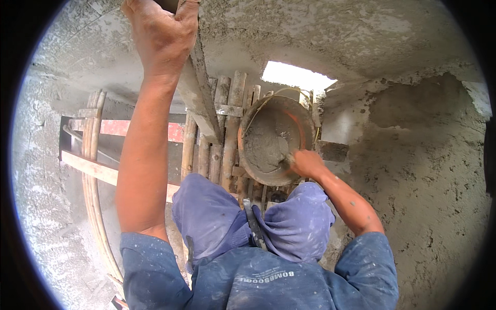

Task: The person scoops wet cement from a bucket with a trowel and applies it to the interior walls of a narrow construction shaft. The person repeatedly reaches upward to spread and smooth the cement on the wall surface while standing on a bamboo scaffold.

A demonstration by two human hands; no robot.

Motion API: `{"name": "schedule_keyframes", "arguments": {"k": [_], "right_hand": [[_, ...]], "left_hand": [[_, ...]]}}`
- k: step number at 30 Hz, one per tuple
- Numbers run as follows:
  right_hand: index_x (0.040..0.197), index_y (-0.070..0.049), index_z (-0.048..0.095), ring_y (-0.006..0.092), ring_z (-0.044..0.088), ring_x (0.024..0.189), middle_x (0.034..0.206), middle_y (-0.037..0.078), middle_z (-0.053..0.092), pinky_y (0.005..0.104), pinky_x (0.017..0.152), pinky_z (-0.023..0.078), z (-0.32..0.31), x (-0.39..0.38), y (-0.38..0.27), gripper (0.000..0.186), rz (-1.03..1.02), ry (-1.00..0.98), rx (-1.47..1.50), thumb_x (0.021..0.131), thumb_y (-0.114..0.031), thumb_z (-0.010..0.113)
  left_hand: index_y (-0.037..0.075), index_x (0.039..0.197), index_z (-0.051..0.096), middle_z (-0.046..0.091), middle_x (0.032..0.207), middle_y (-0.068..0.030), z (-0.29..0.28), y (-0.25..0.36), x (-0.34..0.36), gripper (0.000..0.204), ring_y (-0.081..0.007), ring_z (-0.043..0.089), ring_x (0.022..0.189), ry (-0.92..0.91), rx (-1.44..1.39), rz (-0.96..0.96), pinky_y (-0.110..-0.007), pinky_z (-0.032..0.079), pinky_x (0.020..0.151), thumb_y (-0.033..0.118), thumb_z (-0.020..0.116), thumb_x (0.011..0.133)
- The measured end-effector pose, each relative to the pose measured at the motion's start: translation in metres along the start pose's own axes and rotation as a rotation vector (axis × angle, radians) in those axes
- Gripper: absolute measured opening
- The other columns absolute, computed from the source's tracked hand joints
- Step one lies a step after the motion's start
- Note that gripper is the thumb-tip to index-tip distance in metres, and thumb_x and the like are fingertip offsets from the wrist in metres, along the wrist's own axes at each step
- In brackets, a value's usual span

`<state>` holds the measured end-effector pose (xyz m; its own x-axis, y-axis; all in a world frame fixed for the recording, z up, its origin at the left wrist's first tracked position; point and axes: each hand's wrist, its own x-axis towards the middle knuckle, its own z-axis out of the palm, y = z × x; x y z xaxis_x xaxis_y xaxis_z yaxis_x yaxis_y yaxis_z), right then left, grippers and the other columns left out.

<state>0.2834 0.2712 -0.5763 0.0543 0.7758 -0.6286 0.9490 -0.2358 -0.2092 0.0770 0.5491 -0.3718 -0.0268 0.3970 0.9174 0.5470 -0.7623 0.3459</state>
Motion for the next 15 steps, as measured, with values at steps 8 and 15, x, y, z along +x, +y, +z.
{"name": "schedule_keyframes", "arguments": {"k": [8, 15], "right_hand": [[0.099, -0.004, 0.058, 0.0405, 0.060, 0.087, 0.091, 0.024, 0.063, 0.0485, 0.075, 0.046, 0.010, -0.053, 0.015, 0.034, 0.171, 0.127, 0.336, 0.074, -0.027, 0.064], [0.094, -0.003, 0.059, 0.0369, 0.060, 0.081, 0.087, 0.018, 0.062, 0.0429, 0.071, 0.048, -0.079, -0.110, 0.021, 0.029, -0.028, 0.501, 0.259, 0.073, -0.022, 0.066]], "left_hand": [[-0.015, 0.135, 0.020, 0.028, 0.138, -0.0316, -0.012, 0.008, 0.002, 0.081, -0.0374, 0.026, 0.132, -0.089, 0.007, -0.055, -0.039, 0.019, 0.110, 0.028, 0.064, 0.083], [-0.014, 0.133, 0.025, 0.030, 0.137, -0.0327, -0.019, -0.008, 0.004, 0.082, -0.0404, 0.030, 0.129, -0.087, -0.011, -0.132, -0.042, 0.024, 0.108, 0.036, 0.066, 0.083]]}}
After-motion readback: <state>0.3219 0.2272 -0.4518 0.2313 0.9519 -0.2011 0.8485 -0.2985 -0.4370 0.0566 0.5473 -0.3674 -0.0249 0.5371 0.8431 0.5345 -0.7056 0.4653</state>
